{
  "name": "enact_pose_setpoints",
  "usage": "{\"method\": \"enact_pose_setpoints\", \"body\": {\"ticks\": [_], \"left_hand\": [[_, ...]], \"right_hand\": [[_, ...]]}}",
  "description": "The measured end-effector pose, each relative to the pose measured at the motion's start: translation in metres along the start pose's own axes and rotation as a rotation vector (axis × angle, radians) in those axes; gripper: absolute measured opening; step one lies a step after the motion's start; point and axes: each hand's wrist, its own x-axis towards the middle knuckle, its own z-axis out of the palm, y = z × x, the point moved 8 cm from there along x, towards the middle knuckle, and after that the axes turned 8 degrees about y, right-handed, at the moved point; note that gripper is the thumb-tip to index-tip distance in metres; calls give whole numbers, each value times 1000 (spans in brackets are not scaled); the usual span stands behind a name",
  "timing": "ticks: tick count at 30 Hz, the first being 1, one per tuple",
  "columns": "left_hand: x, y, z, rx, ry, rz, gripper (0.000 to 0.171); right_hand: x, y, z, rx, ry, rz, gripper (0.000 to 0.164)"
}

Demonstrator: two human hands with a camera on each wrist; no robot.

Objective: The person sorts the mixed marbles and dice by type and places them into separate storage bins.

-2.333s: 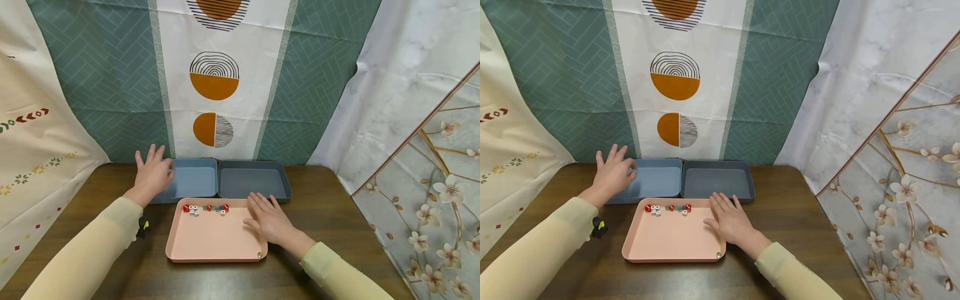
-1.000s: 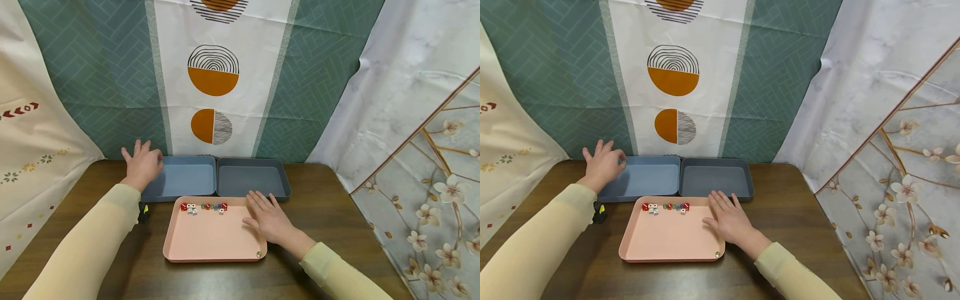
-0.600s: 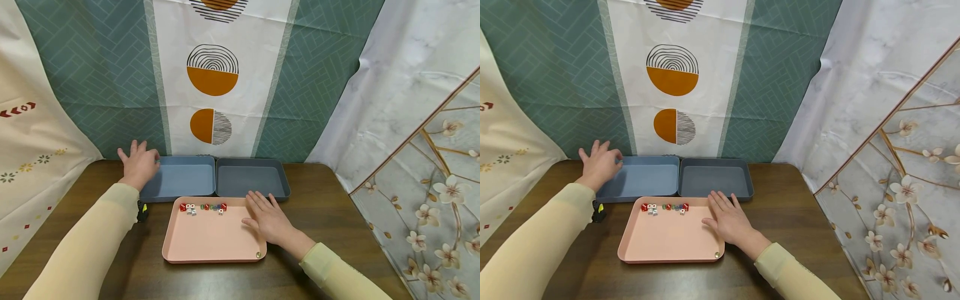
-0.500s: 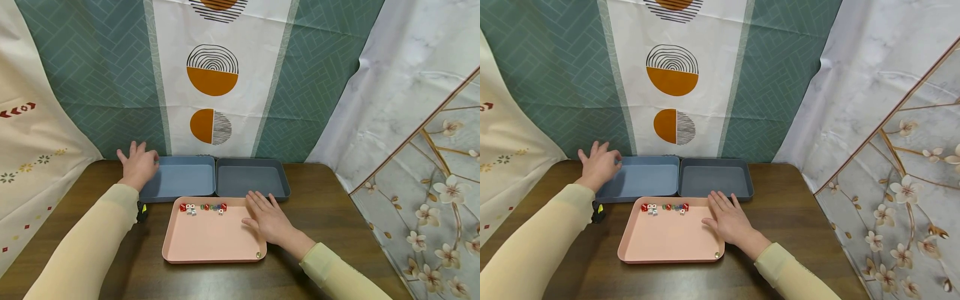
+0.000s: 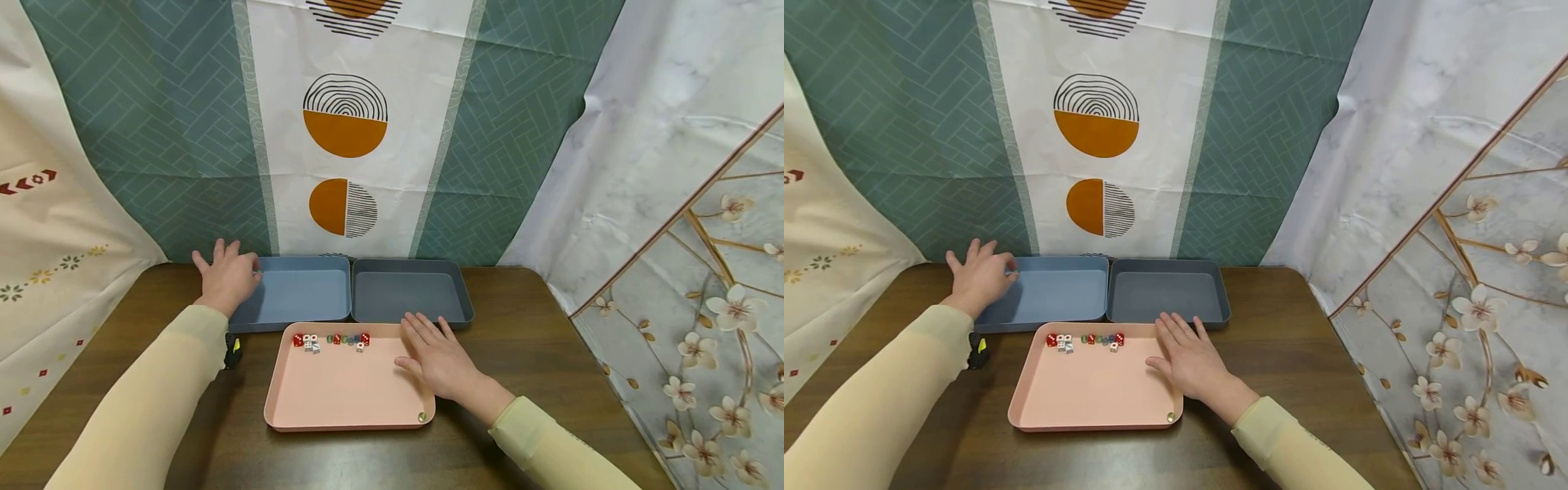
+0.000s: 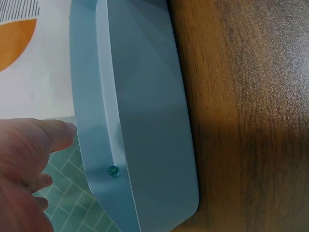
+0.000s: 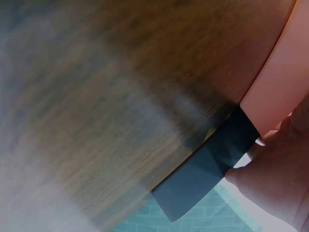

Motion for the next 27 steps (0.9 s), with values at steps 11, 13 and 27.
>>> {"method": "enact_pose_setpoints", "body": {"ticks": [11, 13, 27], "left_hand": [[0, 6, -2, -5, 19, 16, 18], [0, 6, -4, -9, 22, 19, 19], [-17, 20, -13, -3, 7, 67, 37]], "right_hand": [[0, 0, 0, -19, -13, 9, 82], [0, 0, 0, -20, -13, 10, 82], [0, 0, 0, -34, -41, 30, 83]]}}
